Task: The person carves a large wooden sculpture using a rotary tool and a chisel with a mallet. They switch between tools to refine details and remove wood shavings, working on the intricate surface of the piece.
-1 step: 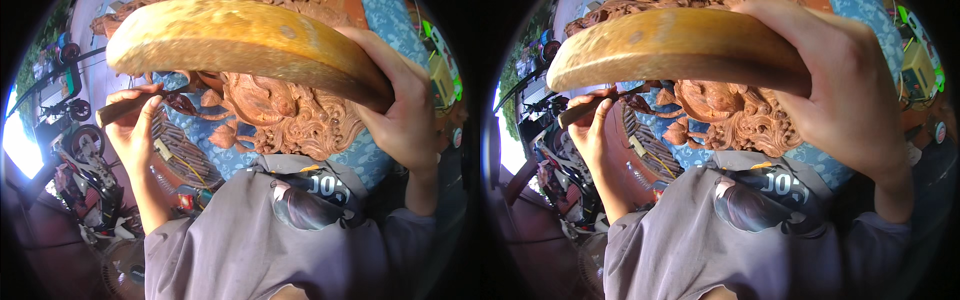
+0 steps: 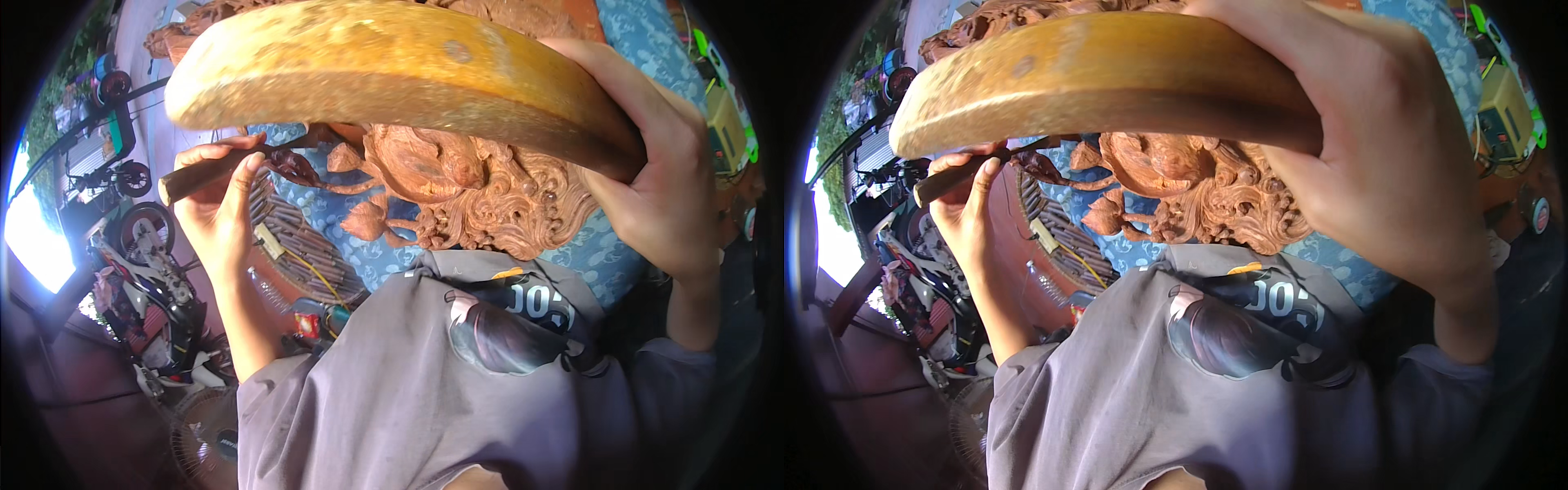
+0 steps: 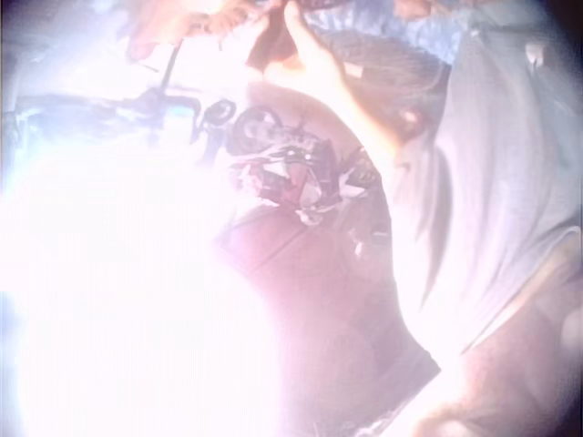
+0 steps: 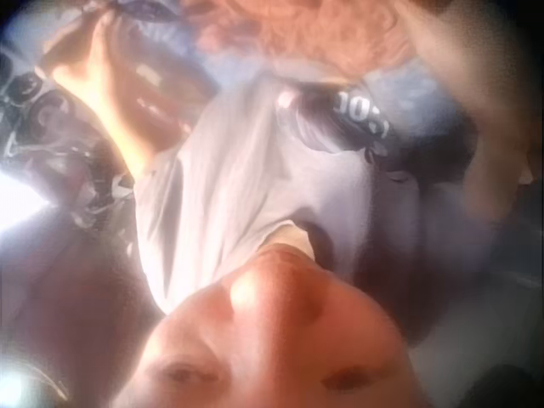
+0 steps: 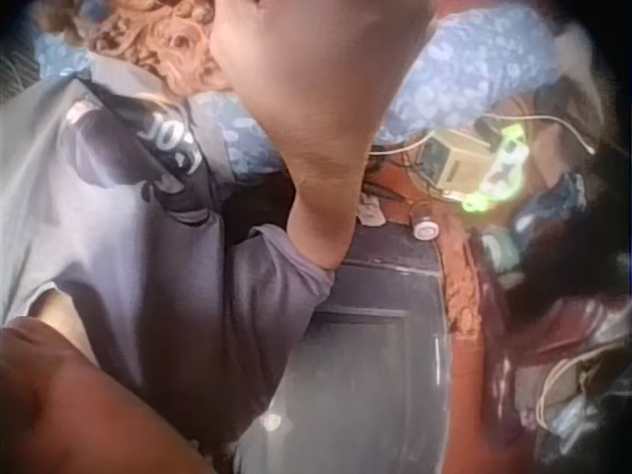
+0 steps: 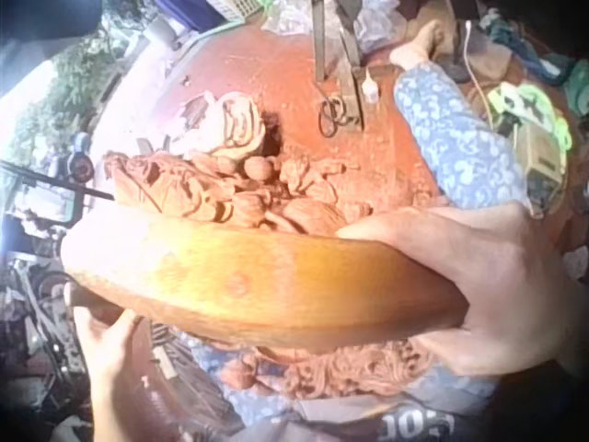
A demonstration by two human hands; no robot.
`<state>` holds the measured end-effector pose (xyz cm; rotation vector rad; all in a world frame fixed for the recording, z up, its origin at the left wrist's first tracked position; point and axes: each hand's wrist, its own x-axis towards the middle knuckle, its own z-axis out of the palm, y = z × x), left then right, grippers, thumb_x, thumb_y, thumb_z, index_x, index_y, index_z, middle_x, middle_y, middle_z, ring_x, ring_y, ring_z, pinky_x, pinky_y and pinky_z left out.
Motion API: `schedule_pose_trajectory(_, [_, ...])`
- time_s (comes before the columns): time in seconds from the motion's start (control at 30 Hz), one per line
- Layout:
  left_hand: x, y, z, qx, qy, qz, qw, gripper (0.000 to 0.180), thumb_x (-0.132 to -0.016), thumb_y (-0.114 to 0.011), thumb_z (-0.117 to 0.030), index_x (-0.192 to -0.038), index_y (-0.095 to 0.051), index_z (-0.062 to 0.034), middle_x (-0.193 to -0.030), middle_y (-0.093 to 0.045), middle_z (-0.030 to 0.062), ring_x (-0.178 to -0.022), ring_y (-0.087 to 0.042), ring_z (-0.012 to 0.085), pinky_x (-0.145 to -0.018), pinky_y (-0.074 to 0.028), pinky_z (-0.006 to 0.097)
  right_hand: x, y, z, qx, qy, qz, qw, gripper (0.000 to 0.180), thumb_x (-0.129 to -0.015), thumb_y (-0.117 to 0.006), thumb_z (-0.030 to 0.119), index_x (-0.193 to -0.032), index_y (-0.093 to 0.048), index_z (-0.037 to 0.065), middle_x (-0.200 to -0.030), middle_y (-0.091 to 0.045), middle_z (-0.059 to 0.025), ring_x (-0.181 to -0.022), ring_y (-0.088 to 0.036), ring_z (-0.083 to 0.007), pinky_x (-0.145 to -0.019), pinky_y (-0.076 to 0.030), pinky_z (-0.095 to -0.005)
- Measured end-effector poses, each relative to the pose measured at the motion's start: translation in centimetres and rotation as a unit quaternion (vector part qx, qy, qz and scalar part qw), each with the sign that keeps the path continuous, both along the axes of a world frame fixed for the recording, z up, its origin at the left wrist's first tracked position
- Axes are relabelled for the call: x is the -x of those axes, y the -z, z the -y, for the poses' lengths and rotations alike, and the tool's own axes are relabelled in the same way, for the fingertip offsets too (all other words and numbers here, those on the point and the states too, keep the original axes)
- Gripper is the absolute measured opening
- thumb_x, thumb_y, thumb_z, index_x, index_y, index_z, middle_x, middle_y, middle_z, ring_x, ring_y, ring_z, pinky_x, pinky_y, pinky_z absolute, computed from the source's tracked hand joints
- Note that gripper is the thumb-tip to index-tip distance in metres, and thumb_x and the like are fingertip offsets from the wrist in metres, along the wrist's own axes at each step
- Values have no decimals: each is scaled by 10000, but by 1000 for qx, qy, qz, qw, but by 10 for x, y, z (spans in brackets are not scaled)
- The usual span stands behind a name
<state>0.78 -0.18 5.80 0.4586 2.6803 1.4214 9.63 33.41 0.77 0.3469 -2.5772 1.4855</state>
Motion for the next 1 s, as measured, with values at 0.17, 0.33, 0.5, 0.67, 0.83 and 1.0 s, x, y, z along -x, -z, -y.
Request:
schedule_pose_trajectory(0.17, [-1,6,13,123,-55,-19,991,336,-813,-686,42,-1113,-537,61,-1027,-658,140,-940,-634,179,-854,-498,299,9,9,3,-56,-41,-70,995,543,-686,-674,-104,-1202,-540,2,-1006,-654,-146,-900,-667,-252,-746,-526,-318])
schedule_pose_trajectory(0.33, [-3,11,41,154,-57,-69,984,305,-821,-672,8,-1107,-581,64,-1057,-646,136,-959,-605,167,-864,-467,302,17,5,14,-77,-59,-98,990,556,-688,-669,-96,-1214,-521,3,-995,-647,-143,-879,-663,-247,-729,-524,-315])
schedule_pose_trajectory(0.5, [-4,16,65,374,-2,-187,908,209,-829,-642,-25,-1019,-617,58,-975,-658,131,-924,-607,195,-829,-477,327,19,3,22,-93,-69,-122,986,569,-689,-664,-87,-1226,-502,4,-984,-640,-140,-858,-658,-241,-713,-523,-312])
schedule_pose_trajectory(0.67, [3,20,63,401,61,-182,896,221,-822,-642,-5,-1028,-605,66,-946,-675,138,-872,-635,190,-807,-490,304,26,-5,32,-115,-82,-156,977,582,-690,-659,-79,-1238,-483,5,-972,-633,-137,-837,-654,-236,-696,-521,-309])
schedule_pose_trajectory(0.83, [7,31,39,186,19,-146,971,223,-828,-656,9,-1037,-598,58,-937,-683,130,-882,-654,196,-820,-504,309,41,-3,45,-132,-96,-186,969,595,-691,-654,-71,-1251,-464,6,-961,-626,-135,-815,-649,-231,-680,-520,-306])
schedule_pose_trajectory(1.0, [9,30,17,58,52,-18,997,224,-831,-633,65,-1052,-595,66,-950,-690,143,-888,-665,176,-829,-518,290,47,-4,50,-142,-101,-194,965,609,-693,-649,-62,-1263,-446,7,-950,-619,-132,-794,-644,-226,-663,-519,-303])
